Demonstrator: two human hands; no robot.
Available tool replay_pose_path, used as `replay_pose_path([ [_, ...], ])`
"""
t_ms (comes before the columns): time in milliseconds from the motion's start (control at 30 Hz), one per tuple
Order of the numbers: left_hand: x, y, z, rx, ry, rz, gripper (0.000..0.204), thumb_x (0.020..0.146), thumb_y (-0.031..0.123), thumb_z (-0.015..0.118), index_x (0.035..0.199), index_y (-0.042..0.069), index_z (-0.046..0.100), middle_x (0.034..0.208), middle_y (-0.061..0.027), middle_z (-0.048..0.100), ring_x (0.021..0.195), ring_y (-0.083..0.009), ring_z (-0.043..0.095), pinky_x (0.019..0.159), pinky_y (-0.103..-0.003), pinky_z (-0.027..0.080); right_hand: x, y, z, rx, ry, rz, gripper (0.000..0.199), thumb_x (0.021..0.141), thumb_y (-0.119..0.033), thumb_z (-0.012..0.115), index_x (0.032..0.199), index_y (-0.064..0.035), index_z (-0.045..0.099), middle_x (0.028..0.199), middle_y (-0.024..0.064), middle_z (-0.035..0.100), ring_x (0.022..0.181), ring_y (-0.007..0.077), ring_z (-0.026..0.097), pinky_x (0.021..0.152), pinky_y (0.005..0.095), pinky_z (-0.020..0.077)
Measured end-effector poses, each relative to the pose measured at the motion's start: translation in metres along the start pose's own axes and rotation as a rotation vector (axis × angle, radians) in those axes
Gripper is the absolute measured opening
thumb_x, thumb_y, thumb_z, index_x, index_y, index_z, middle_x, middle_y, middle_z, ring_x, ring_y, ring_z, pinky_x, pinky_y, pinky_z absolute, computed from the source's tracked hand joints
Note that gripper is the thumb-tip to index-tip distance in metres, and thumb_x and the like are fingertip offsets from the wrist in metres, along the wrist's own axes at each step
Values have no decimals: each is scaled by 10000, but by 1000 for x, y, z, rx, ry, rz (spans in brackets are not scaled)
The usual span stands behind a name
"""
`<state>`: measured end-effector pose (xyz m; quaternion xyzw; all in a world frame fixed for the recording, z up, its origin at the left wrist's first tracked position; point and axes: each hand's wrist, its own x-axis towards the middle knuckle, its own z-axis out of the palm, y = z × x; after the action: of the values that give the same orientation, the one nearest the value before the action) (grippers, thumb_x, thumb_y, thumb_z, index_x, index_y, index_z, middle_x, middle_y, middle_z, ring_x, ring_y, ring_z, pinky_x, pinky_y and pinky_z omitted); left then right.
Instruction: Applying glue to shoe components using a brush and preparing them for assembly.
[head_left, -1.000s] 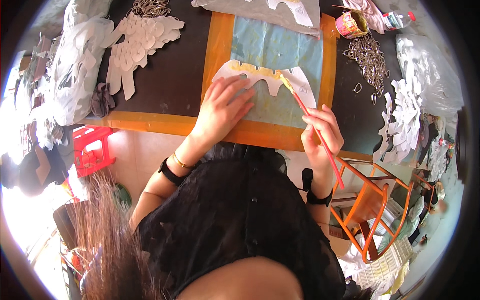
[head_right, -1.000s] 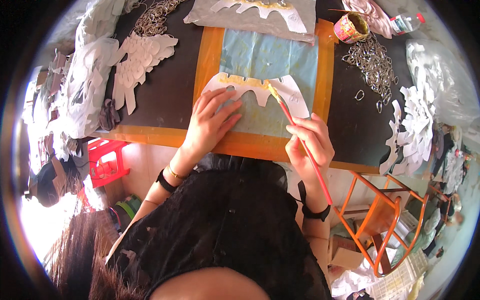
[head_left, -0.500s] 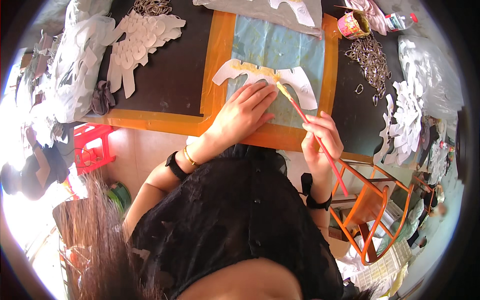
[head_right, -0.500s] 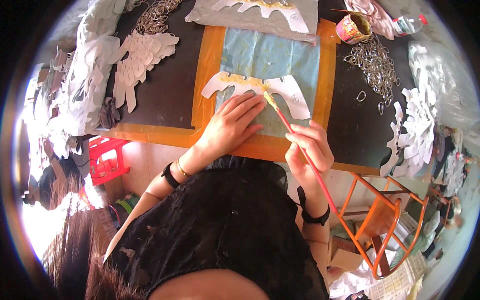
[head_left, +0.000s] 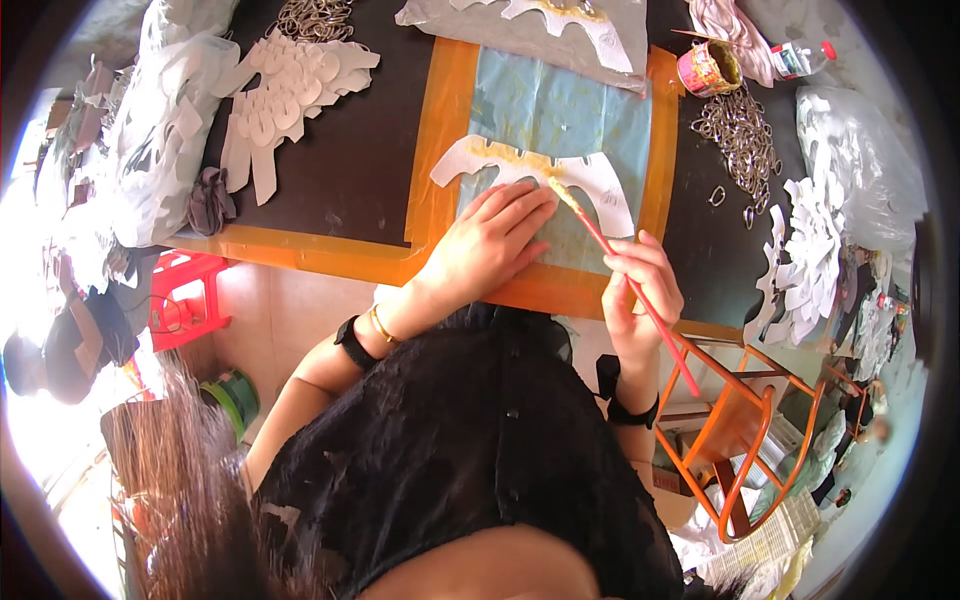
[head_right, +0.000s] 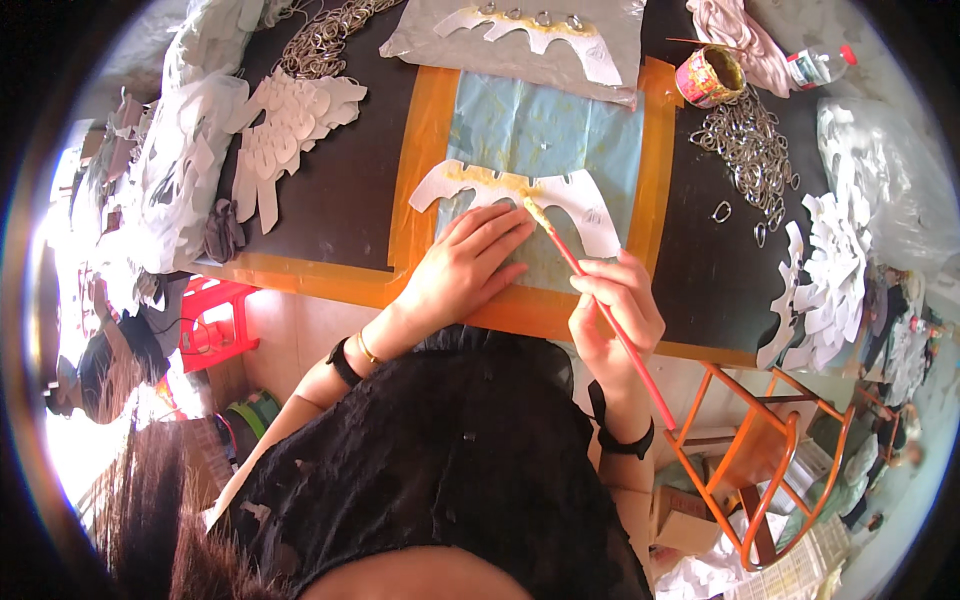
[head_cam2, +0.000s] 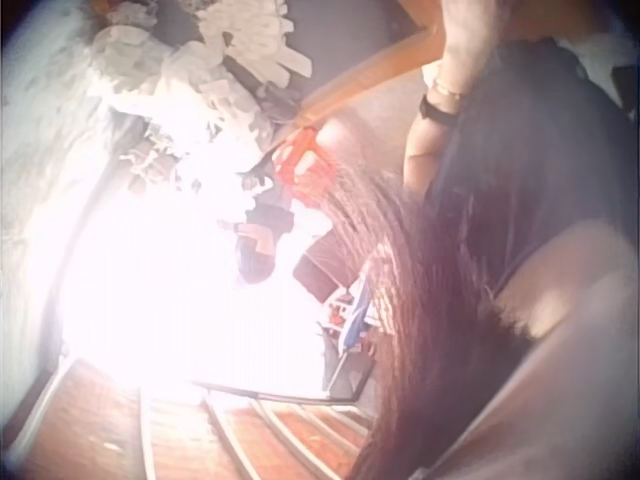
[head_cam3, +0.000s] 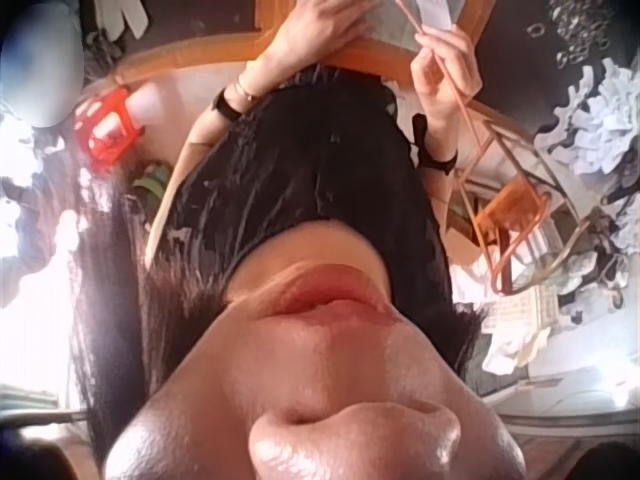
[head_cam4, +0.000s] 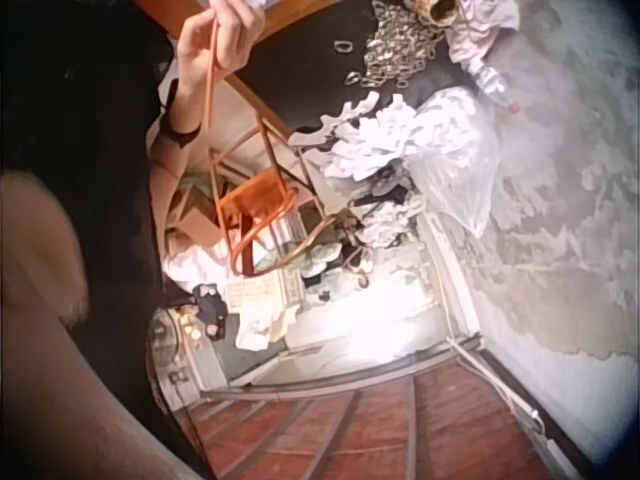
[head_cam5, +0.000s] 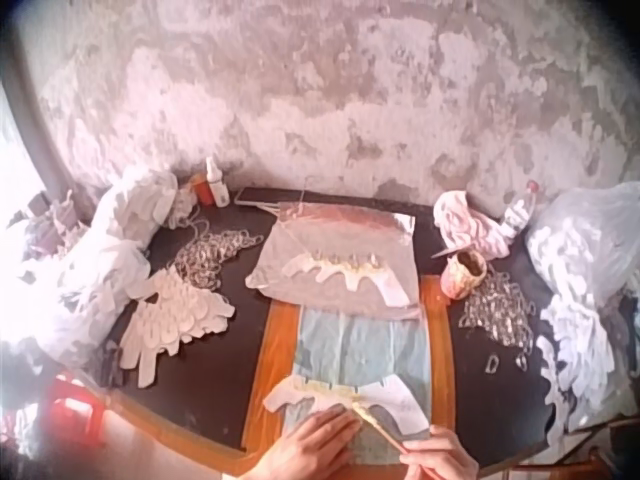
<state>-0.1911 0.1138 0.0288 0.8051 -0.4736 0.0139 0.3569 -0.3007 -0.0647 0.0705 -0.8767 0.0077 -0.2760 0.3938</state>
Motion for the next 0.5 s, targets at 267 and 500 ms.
replay_pose_path([
  [267,-1,1,-1,-3,-9,-18,465,788,156,697,1218,30,572,1244,-95,553,1163,-278,512,962,-408,444,0,8,-9,-89,15,-4,144,727,48,619,848,-24,651,909,107,664,858,286,648,907,439,479],
  [500,0,1,-3,-7,-19,-27,475,784,154,701,1223,29,569,1257,-96,547,1166,-282,508,963,-408,446,-1,8,-11,-111,11,-38,166,723,68,617,853,-27,655,932,103,665,863,279,648,898,443,478],
])
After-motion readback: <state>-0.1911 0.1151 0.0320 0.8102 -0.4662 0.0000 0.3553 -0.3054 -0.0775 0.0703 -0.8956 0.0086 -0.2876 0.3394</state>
